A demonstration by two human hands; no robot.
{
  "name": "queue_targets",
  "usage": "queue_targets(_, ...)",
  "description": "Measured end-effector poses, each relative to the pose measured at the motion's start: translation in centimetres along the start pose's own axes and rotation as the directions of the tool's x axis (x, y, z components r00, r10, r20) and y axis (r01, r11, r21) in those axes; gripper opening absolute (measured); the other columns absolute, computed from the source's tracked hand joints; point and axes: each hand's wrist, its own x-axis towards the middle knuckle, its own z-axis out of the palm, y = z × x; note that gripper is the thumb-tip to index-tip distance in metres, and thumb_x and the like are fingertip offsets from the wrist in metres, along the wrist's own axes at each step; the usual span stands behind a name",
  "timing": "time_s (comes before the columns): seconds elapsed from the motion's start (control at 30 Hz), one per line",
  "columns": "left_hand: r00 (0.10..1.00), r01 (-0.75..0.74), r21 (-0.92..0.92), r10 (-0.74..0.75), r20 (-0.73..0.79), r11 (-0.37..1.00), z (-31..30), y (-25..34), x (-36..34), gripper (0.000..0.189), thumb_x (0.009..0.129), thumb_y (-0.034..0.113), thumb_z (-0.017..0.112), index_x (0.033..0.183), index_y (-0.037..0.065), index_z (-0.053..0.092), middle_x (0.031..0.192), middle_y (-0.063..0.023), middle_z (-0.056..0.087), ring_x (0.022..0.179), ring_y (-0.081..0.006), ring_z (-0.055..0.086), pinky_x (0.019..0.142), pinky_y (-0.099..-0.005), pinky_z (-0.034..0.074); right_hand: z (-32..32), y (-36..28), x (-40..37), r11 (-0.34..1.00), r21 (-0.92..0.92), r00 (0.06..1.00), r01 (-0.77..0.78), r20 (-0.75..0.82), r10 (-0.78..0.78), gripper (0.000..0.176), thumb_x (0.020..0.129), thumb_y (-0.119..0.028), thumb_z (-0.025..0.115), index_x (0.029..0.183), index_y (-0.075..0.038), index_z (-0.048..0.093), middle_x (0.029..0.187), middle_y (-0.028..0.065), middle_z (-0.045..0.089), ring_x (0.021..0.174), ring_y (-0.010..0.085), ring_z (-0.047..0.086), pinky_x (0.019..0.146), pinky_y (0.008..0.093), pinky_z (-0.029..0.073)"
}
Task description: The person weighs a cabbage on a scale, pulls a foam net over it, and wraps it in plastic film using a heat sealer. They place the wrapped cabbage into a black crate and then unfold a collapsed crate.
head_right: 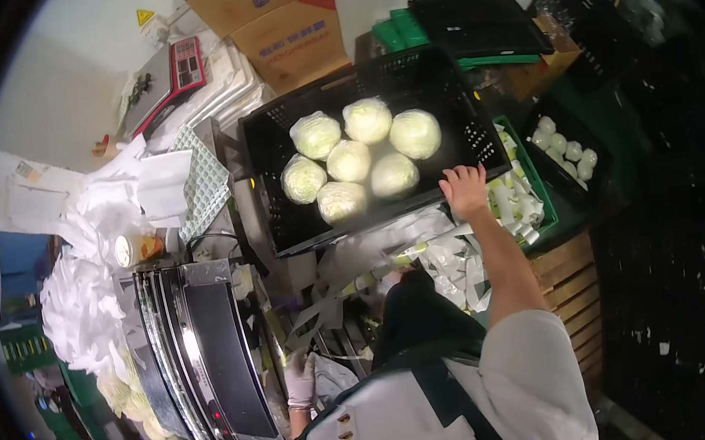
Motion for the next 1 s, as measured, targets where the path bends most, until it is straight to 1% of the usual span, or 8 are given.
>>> queue_targets(0.13, 0.98, -0.177, -0.027, 0.179, 0.09, 0.984, 4.4, 0.9, -0.3, 0.025, 0.08, 0.01, 0.06, 0.104, 0.006, 0.057, 0.095, -0.0111, 0.055, 0.075, -0.0189, 0.057, 0.068, -0.0276, 0.046, -0.8, 0.3, -0.2, 0.994, 0.072, 0.994, 0.084, -0.078, -0.079, 0.03, 0.082, -0.03, 0.052, 0.106, -0.013, 0.054, 0.106, 0.0054, 0.051, 0.101, 0.0268, 0.044, 0.094, 0.0493, 0.026)
queue_targets(0.27, 0.985, 0.083, -0.217, -0.047, 0.166, 0.973, 6.6, 3.2, -2.8, 0.024, 0.085, 0.018, 0.058, 0.102, 0.002, 0.056, 0.094, -0.0123, 0.057, 0.083, -0.0202, 0.059, 0.074, -0.0306, 0.047, -0.9, 0.0, -0.2, 0.994, 0.07, 0.995, 0.088, -0.053, -0.084, 0.027, 0.082, -0.03, 0.051, 0.103, -0.013, 0.055, 0.102, 0.0058, 0.052, 0.1, 0.0274, 0.044, 0.093, 0.0504, 0.026)
queue_targets(0.37, 0.948, 0.17, -0.244, -0.091, 0.305, 0.955, 6.2, 2.8, -3.6, 0.033, 0.085, 0.025, 0.058, 0.107, 0.001, 0.055, 0.096, -0.0162, 0.058, 0.082, -0.0228, 0.062, 0.075, -0.0317, 0.048, -2.5, -0.6, 1.3, 0.998, -0.035, 0.914, -0.042, 0.403, 0.053, 0.033, 0.084, -0.036, 0.044, 0.102, -0.011, 0.057, 0.104, 0.0067, 0.054, 0.103, 0.0288, 0.044, 0.093, 0.0529, 0.025)
queue_targets(0.4, 0.952, 0.172, -0.115, -0.135, 0.276, 0.978, 5.1, 5.0, -3.3, 0.032, 0.084, 0.024, 0.058, 0.106, 0.001, 0.055, 0.095, -0.0176, 0.059, 0.083, -0.0263, 0.061, 0.074, -0.0328, 0.048, -3.0, -1.0, 3.0, 0.989, -0.074, 0.756, -0.131, 0.638, 0.148, 0.049, 0.082, -0.045, 0.046, 0.115, -0.01, 0.051, 0.12, 0.0101, 0.048, 0.113, 0.0323, 0.04, 0.094, 0.0553, 0.024)
queue_targets(0.5, 0.989, 0.062, 0.135, -0.079, 0.124, 0.989, 3.5, 6.9, -2.9, 0.033, 0.082, 0.023, 0.059, 0.106, 0.002, 0.055, 0.094, -0.0175, 0.058, 0.082, -0.0293, 0.061, 0.072, -0.0346, 0.048, -2.5, -3.3, 6.7, 0.96, 0.024, 0.804, -0.281, 0.552, 0.221, 0.098, 0.068, -0.06, 0.058, 0.139, -0.011, 0.011, 0.144, 0.0158, 0.014, 0.127, 0.0435, 0.02, 0.098, 0.0604, 0.02)
queue_targets(0.63, 0.978, 0.188, 0.008, -0.188, 0.091, 0.982, 2.6, 6.9, -4.0, 0.035, 0.083, 0.027, 0.058, 0.109, 0.004, 0.054, 0.098, -0.0177, 0.057, 0.09, -0.0314, 0.057, 0.076, -0.037, 0.046, -1.5, -10.3, 10.9, 0.982, 0.073, 0.823, -0.174, 0.558, 0.104, 0.1, 0.07, -0.054, 0.061, 0.14, -0.009, 0.006, 0.145, 0.015, 0.01, 0.13, 0.0392, 0.018, 0.101, 0.0575, 0.019)
queue_targets(0.8, 0.989, 0.15, -0.013, -0.15, -0.004, 0.989, 1.1, 5.2, -7.4, 0.037, 0.083, 0.029, 0.057, 0.111, 0.005, 0.053, 0.104, -0.017, 0.056, 0.095, -0.0317, 0.056, 0.081, -0.0371, 0.045, -1.6, -20.0, 11.7, 0.973, 0.188, 0.772, 0.135, 0.596, -0.222, 0.053, 0.075, -0.037, 0.058, 0.123, -0.015, 0.05, 0.131, 0.0197, 0.04, 0.121, 0.0369, 0.037, 0.099, 0.044, 0.031)
queue_targets(1.0, 0.96, 0.188, -0.222, -0.227, -0.166, 0.957, -7.5, 4.4, -15.0, 0.04, 0.087, 0.03, 0.051, 0.113, 0.001, 0.052, 0.099, -0.02, 0.059, 0.091, -0.0287, 0.059, 0.081, -0.0352, 0.045, -8.0, -35.4, 8.3, 0.456, 0.763, 0.807, 0.459, -0.144, -0.572, 0.029, 0.074, -0.009, 0.062, 0.103, -0.005, 0.058, 0.112, 0.0164, 0.052, 0.107, 0.0324, 0.047, 0.094, 0.0384, 0.035)
